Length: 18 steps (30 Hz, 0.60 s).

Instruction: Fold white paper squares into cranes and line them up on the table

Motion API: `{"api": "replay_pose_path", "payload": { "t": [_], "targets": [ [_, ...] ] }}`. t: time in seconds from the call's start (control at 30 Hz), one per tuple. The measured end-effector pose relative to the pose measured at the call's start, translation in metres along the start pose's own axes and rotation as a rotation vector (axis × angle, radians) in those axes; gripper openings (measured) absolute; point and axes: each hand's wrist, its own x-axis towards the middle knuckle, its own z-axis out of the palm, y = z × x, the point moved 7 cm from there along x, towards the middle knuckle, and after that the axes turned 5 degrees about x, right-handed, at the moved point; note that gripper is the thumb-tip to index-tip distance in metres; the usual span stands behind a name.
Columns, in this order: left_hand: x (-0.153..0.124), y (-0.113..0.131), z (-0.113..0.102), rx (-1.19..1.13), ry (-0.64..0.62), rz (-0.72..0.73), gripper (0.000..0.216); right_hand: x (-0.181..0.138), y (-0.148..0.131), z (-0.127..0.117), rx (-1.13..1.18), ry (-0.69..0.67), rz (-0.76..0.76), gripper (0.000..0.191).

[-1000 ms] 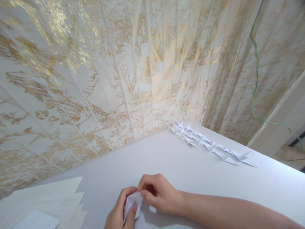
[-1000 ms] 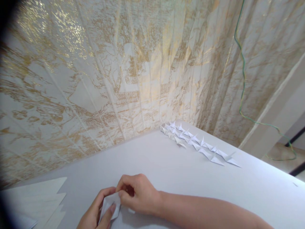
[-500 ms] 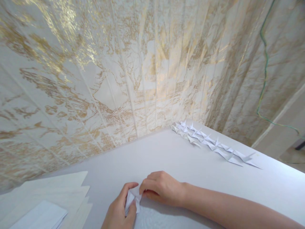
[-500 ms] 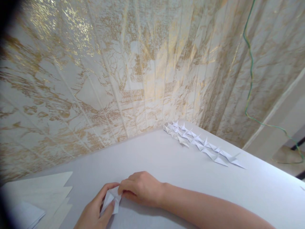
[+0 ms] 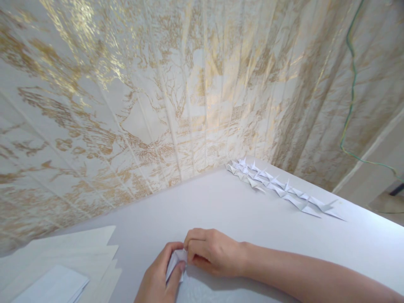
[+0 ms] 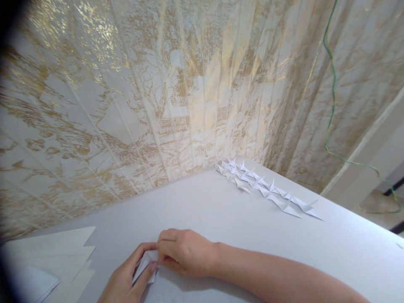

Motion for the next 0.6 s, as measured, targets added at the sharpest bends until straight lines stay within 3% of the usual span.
{"api": "replay_pose_path", "payload": {
  "t": [0.2, 0.5, 0.6],
  "targets": [
    [0.001, -0.002, -0.001, -0.004, 0.008, 0.001, 0.036, -0.001, 0.003, -0.001, 0.067, 0.09, 0.071, 0.014],
    [0.002, -0.006, 0.003, -0.027, -0.073, -0.054, 0.041, -0.009, 0.024, 0.004, 0.337, 0.12, 0.43, 0.008],
    [0.002, -0.005, 0.003, -0.042, -0.071, -0.048, 0.042, -0.009, 0.028, 0.01, 0.434, 0.074, 0.444, 0.032]
  ]
}}
